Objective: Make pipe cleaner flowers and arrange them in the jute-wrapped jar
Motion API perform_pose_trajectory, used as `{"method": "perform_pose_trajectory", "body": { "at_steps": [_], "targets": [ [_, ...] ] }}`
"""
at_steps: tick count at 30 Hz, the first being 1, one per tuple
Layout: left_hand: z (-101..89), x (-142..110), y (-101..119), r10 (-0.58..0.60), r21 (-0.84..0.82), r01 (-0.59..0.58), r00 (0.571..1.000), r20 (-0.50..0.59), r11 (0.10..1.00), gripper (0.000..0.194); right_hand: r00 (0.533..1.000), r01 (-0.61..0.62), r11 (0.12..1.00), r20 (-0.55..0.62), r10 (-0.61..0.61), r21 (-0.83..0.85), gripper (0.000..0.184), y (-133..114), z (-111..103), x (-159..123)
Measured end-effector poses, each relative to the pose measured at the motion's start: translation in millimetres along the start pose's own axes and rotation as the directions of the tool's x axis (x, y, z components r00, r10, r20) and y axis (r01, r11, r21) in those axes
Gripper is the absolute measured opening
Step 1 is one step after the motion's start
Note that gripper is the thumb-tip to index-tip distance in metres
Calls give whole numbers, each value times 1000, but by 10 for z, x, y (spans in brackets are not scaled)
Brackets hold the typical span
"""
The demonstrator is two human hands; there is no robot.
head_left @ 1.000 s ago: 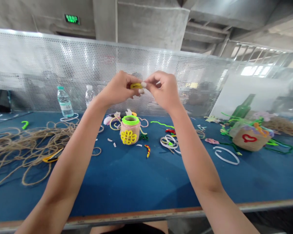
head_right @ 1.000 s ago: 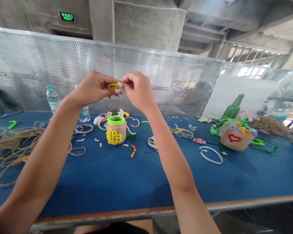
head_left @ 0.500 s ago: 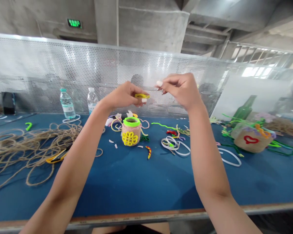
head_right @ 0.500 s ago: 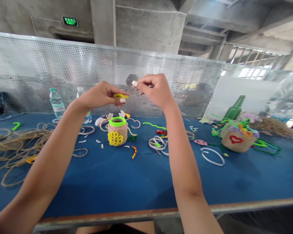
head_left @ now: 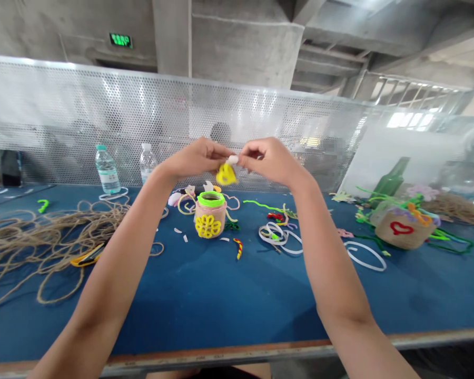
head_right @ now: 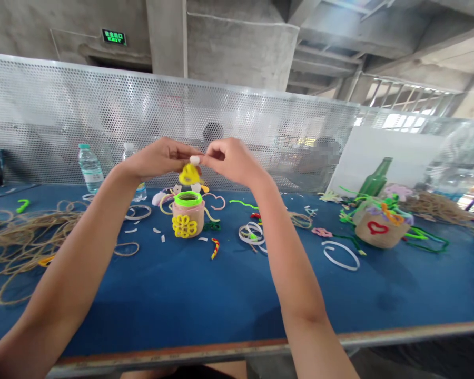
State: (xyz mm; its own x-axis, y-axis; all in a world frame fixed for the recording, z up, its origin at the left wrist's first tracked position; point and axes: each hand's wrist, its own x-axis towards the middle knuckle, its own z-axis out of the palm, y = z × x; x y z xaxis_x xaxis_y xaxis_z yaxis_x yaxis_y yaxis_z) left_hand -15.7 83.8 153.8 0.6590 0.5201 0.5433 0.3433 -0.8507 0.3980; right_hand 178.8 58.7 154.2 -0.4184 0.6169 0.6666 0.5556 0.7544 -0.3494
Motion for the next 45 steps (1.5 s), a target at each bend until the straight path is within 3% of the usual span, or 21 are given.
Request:
{"method": "perform_pose_trajectory", "body": {
  "at_steps": [5,8,12,15,16,17,18,19,20,21,23,25,27,29,31,34,37,39,41,45],
  "targets": [
    [58,19,-103,-33,90,25,996,83,996,24,990,-6,986,139,29,-164,23,23,161,48],
    [21,51,-125,-81,198,58,990,111,979,26,947,-14,969,309,92,-246,15,90,152,55],
    [97,-25,182,-140,521,90,988,58,849,21,861,-54,955,471,193,-291,8,133,11,6],
    [546,-299,546,-195,688,131,981,15,713,30,846,-124,968,486,219,-220,13,129,-130,-47],
    [763,-424,643,-200,672,115,979,50,732,36,843,-156,968,484,235,-198,15,130,-169,-60],
    [991,-553,716,-189,616,44,967,173,787,42,840,-186,966,481,252,-182,18,134,-200,-68],
    [1210,-673,760,-176,534,-29,928,329,845,50,836,-208,963,480,266,-172,21,142,-222,-73],
    [1405,-775,775,-124,418,-108,862,492,902,60,831,-218,960,483,276,-173,24,151,-234,-76],
    [1561,-850,763,-72,332,-160,805,589,929,65,826,-219,957,487,285,-189,27,160,-237,-76],
    [1672,-896,729,-46,277,-183,755,654,943,63,815,-213,953,499,295,-216,30,166,-234,-75],
    [1760,-913,614,17,165,-178,730,684,970,43,780,-189,942,540,315,-276,37,166,-222,-75],
    [1713,-888,467,57,50,-116,768,638,992,18,744,-168,939,587,320,-300,43,147,-218,-73],
    [1612,-892,320,15,-100,48,835,550,994,7,737,-148,949,609,295,-280,45,115,-223,-63],
    [1510,-956,188,-113,-274,260,883,457,926,13,766,-127,961,591,253,-247,41,79,-211,-49],
    [1420,-1061,76,-238,-398,364,913,331,842,24,810,-96,973,552,198,-208,33,44,-139,-53],
    [1297,-1210,-57,-389,-458,395,914,112,796,26,902,-47,992,422,93,-119,21,27,135,-186],
    [1206,-1272,-151,-464,-448,420,886,14,789,23,974,-85,996,211,77,28,23,103,539,-529],
    [1182,-1268,-190,-484,-432,436,875,0,789,22,963,-198,958,222,151,206,27,198,788,-818],
    [1191,-1249,-209,-493,-415,446,870,-8,793,22,939,-322,859,254,234,398,30,292,975,-1071],
    [1255,-1248,-196,-418,-291,397,908,-12,871,20,895,-443,657,338,290,610,35,377,1178,-1306]
  ]
}}
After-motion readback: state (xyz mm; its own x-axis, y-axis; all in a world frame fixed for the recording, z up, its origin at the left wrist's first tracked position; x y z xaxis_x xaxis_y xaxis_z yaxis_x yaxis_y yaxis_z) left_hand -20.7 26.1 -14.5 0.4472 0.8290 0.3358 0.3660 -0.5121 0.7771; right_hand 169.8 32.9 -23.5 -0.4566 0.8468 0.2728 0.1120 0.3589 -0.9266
